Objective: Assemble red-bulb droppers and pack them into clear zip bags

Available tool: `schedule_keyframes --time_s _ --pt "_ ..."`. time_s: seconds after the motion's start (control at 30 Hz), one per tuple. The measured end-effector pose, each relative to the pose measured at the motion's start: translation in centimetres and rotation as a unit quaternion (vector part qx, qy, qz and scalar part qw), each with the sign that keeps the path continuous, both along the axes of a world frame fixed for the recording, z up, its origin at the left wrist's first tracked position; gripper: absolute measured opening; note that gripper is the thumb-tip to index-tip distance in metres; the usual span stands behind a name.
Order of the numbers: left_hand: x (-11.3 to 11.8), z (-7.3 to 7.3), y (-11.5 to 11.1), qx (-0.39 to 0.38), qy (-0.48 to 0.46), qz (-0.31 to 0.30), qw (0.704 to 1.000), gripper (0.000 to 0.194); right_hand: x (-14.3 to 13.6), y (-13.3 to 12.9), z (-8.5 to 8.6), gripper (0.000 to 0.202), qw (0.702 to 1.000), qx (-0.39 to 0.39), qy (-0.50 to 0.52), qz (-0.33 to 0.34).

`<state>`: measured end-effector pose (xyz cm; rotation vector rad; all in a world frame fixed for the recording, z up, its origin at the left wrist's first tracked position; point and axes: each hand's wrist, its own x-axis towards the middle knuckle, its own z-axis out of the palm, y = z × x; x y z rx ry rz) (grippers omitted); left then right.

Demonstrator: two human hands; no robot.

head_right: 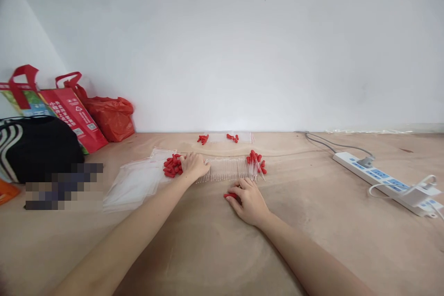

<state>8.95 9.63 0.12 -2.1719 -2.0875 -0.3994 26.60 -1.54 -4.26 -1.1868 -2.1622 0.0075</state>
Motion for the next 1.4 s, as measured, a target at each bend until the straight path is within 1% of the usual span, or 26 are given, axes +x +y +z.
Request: schedule_keyframes --time_s 0.1,0.2,0.27,0.33,0.4,0.43,0.5,0.57,0.6,0.67,0.7,0.73,0.83,0.9,0.97,1.1,1.27,1.4 --pt "0.5 0.0 0.4 -0.023 0.000 0.022 0.999 0.031 -0.1 0.0 0.0 0.015 1.000 -0.005 0.005 0.003" --pt "0.9 -0.1 0.7 -0.045 -0.005 0.034 0.998 0.027 -0.1 0.0 0.0 0.015 1.000 -0.012 0.010 0.004" --pt "1.2 0.1 0.9 -0.055 -0.010 0.034 0.998 0.022 -0.1 0.0 -0.1 0.014 1.000 -0.014 0.012 0.007" --pt "1.3 0.6 0.8 -0.055 -0.015 0.024 0.998 0.019 0.0 0.1 -0.1 0.014 1.000 -0.014 0.013 0.016" --pt "1.2 1.4 0.3 -0.044 -0.024 -0.005 0.999 0.019 0.1 0.1 -0.2 0.015 0.999 -0.014 0.016 0.027" --pt "0.9 1.9 -0.3 -0.035 -0.029 -0.029 0.999 0.021 0.1 0.1 -0.2 0.015 0.999 -0.013 0.021 0.030" --pt "0.0 2.7 -1.9 -0.018 -0.041 -0.098 0.994 0.020 0.2 0.1 -0.1 0.016 0.998 -0.013 0.045 0.030" --pt "-1.2 2.9 -3.9 -0.006 -0.050 -0.179 0.983 0.016 0.1 0.1 0.0 0.018 0.995 -0.017 0.090 0.026" --pt "-1.9 2.7 -4.9 -0.002 -0.051 -0.210 0.976 0.014 0.1 0.2 0.1 0.019 0.993 -0.018 0.115 0.024" --pt "-3.3 1.7 -6.7 0.010 -0.055 -0.253 0.966 0.013 -0.2 0.3 0.2 0.021 0.987 -0.013 0.157 0.024" --pt "-3.9 1.0 -7.4 0.044 -0.070 -0.300 0.950 0.013 -0.4 0.4 0.2 0.022 0.985 -0.006 0.172 0.025" --pt "-4.3 0.3 -8.0 0.070 -0.084 -0.332 0.937 0.013 -0.7 0.5 0.3 0.023 0.983 0.001 0.181 0.027" --pt "-5.0 -1.7 -8.8 0.112 -0.121 -0.383 0.909 0.016 -1.4 0.7 0.2 0.023 0.982 0.009 0.186 0.037" --pt "-5.0 -2.5 -8.8 0.123 -0.130 -0.402 0.898 0.018 -1.8 0.7 0.2 0.022 0.982 0.000 0.183 0.046" --pt "-4.9 -2.8 -8.7 0.140 -0.133 -0.414 0.890 0.018 -2.1 0.6 0.3 0.021 0.982 -0.020 0.182 0.053" --pt "-4.8 -2.8 -8.6 0.169 -0.144 -0.414 0.883 0.018 -2.3 0.2 0.5 0.018 0.981 -0.056 0.179 0.059" --pt "-4.7 -2.7 -8.7 0.165 -0.139 -0.431 0.876 0.018 -2.7 0.0 0.8 0.013 0.980 -0.063 0.169 0.089" --pt "-4.6 -2.6 -8.8 0.158 -0.128 -0.433 0.878 0.019 -3.0 -0.2 0.8 0.011 0.979 -0.060 0.171 0.093"
